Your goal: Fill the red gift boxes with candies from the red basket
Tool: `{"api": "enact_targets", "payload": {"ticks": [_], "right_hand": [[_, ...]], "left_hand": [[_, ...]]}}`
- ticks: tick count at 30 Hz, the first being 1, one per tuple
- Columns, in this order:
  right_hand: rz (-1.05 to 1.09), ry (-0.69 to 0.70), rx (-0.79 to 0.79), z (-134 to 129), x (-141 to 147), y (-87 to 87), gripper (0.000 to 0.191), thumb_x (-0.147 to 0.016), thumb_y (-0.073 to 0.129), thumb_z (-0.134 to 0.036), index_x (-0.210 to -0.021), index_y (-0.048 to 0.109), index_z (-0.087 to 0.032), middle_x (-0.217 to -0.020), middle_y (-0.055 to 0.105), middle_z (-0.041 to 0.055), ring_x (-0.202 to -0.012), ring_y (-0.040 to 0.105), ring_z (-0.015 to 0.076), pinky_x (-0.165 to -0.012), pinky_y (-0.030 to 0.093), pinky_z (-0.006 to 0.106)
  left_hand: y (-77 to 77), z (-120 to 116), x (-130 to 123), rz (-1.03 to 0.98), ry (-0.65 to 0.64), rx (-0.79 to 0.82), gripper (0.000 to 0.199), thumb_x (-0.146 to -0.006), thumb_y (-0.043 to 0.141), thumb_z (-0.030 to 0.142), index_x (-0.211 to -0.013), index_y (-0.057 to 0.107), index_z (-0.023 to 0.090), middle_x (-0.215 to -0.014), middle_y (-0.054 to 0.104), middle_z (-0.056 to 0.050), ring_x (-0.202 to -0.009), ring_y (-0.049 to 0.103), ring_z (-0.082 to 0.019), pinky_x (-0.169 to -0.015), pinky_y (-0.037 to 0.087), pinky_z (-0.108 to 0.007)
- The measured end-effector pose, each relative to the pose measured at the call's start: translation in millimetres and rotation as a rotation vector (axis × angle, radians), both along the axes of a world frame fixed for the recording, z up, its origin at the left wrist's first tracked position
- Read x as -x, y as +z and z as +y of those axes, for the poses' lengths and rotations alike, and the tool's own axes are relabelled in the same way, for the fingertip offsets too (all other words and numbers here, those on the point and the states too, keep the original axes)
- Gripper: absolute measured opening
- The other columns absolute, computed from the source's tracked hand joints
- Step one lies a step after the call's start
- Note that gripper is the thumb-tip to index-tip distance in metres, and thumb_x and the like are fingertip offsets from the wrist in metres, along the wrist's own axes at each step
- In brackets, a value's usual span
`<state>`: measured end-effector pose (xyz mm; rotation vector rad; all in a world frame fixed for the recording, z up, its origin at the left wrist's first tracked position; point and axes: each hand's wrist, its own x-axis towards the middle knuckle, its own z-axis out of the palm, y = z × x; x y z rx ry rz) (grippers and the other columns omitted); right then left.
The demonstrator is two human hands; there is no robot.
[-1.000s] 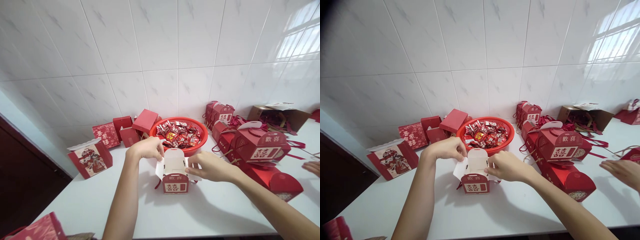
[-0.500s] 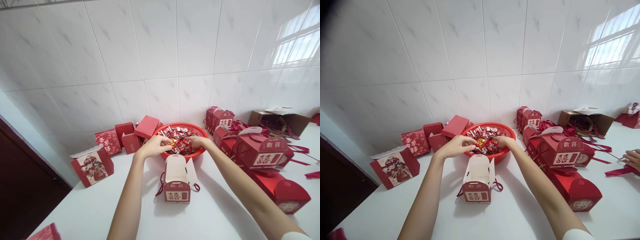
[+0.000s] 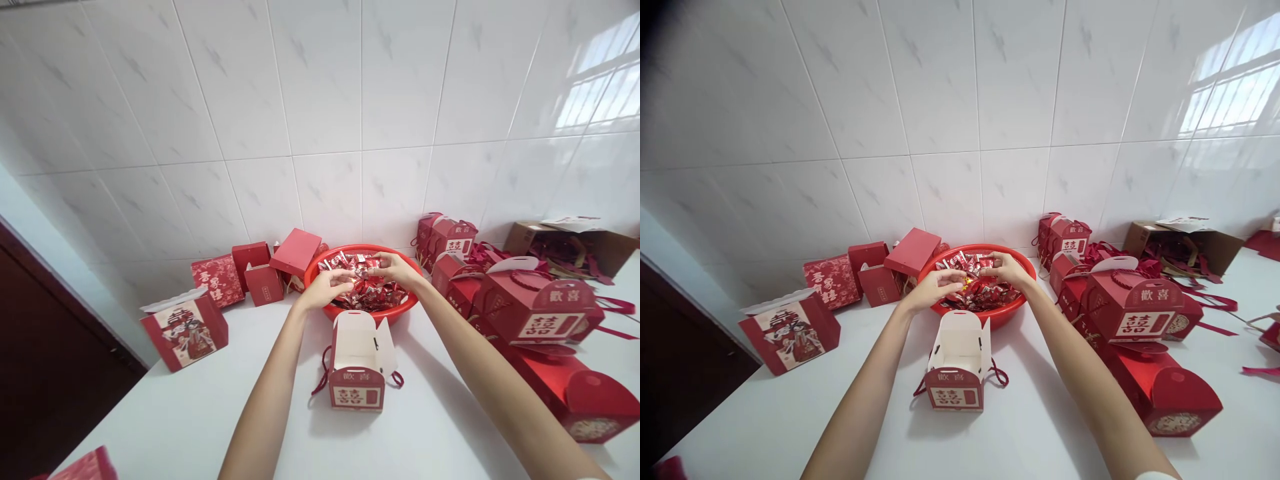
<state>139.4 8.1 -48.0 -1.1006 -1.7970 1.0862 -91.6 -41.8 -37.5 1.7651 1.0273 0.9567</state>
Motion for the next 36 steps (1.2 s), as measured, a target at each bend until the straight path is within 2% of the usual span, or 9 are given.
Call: {"api": "enact_targets", "payload": {"ticks": [5, 9, 11, 14, 17, 22, 27, 33, 36], "right_hand": [[0.185, 0.121, -0.05, -10.6, 22.1, 6.7, 0.044, -0.077, 0.074, -0.055, -0.1, 0.066, -0.018, -0.08, 0.065, 0.0013, -0.062, 0.056, 0.011, -0.049, 0.046, 0.02], [0.135, 0.302, -0.061, -20.1, 35.6, 6.2, 0.046, -0.083, 0.064, -0.059, -0.105, 0.067, -0.019, -0.088, 0.065, 0.0039, -0.078, 0.063, 0.0173, -0.056, 0.054, 0.025], [0.103, 0.262, -0.055, -18.9, 34.0, 2.4, 0.042, -0.087, 0.059, -0.057, -0.104, 0.066, -0.019, -0.093, 0.064, 0.0054, -0.082, 0.065, 0.0193, -0.057, 0.056, 0.027], [-0.041, 0.033, -0.098, -10.3, 20.8, -4.4, 0.029, -0.086, 0.064, -0.045, -0.096, 0.066, -0.018, -0.09, 0.066, 0.0056, -0.078, 0.065, 0.0181, -0.058, 0.053, 0.025], [-0.285, -0.07, -0.131, -2.7, 4.8, -7.3, 0.022, -0.078, 0.073, -0.036, -0.088, 0.068, -0.017, -0.08, 0.067, 0.0037, -0.073, 0.063, 0.0167, -0.06, 0.048, 0.024], [-0.561, 0.101, -0.04, -3.8, -1.1, -4.3, 0.038, -0.064, 0.083, -0.036, -0.096, 0.073, -0.018, -0.086, 0.071, 0.0027, -0.081, 0.064, 0.0207, -0.068, 0.047, 0.027], [-0.563, 0.215, 0.019, -6.3, 2.7, -3.6, 0.034, -0.064, 0.077, -0.022, -0.098, 0.075, -0.018, -0.088, 0.072, 0.0023, -0.084, 0.066, 0.0206, -0.07, 0.047, 0.026], [-0.575, 0.21, -0.087, -6.6, 3.7, -6.1, 0.02, -0.077, 0.072, -0.039, -0.079, 0.077, -0.02, -0.07, 0.068, 0.0022, -0.067, 0.061, 0.0189, -0.063, 0.043, 0.028], [-0.616, 0.231, -0.126, -5.0, 7.5, -9.5, 0.013, -0.075, 0.075, -0.035, -0.076, 0.078, -0.022, -0.065, 0.068, 0.0018, -0.064, 0.059, 0.0184, -0.062, 0.043, 0.028]], "left_hand": [[-9.6, 8.0, -12.5, -0.093, 0.071, 0.071, 0.063, -0.076, 0.079, 0.033, -0.133, 0.059, 0.017, -0.101, 0.072, -0.009, -0.097, 0.068, -0.023, -0.08, 0.057, -0.035], [-9.6, 9.7, -17.4, -0.037, 0.093, -0.016, 0.055, -0.072, 0.08, 0.03, -0.123, 0.065, 0.016, -0.096, 0.073, -0.007, -0.094, 0.069, -0.023, -0.081, 0.055, -0.033], [-10.3, 10.9, -18.1, 0.019, 0.128, -0.031, 0.042, -0.071, 0.079, 0.031, -0.108, 0.069, 0.015, -0.085, 0.073, -0.005, -0.086, 0.069, -0.023, -0.077, 0.054, -0.033], [-11.6, 12.6, -18.4, 0.057, 0.158, -0.016, 0.024, -0.07, 0.077, 0.034, -0.083, 0.067, 0.016, -0.076, 0.072, -0.005, -0.078, 0.068, -0.023, -0.071, 0.052, -0.032], [-11.1, 12.7, -19.1, 0.017, 0.174, 0.005, 0.024, -0.07, 0.075, 0.037, -0.077, 0.064, 0.018, -0.074, 0.072, -0.004, -0.078, 0.067, -0.022, -0.071, 0.052, -0.031], [-5.3, 8.4, -20.3, -0.102, 0.159, 0.095, 0.027, -0.069, 0.077, 0.04, -0.079, 0.064, 0.018, -0.073, 0.072, -0.002, -0.072, 0.065, -0.019, -0.068, 0.05, -0.029], [1.9, 2.6, -20.0, -0.152, 0.183, 0.201, 0.023, -0.071, 0.075, 0.035, -0.079, 0.064, 0.017, -0.072, 0.071, -0.002, -0.063, 0.061, -0.015, -0.06, 0.046, -0.025], [9.6, -2.9, -22.6, -0.202, 0.211, 0.278, 0.008, -0.073, 0.062, 0.026, -0.074, 0.061, 0.018, -0.071, 0.073, -0.002, -0.068, 0.063, -0.016, -0.061, 0.047, -0.024], [11.1, -4.2, -23.6, -0.237, 0.209, 0.292, 0.008, -0.072, 0.06, 0.025, -0.068, 0.058, 0.019, -0.066, 0.071, -0.002, -0.068, 0.065, -0.017, -0.064, 0.051, -0.026]]}}
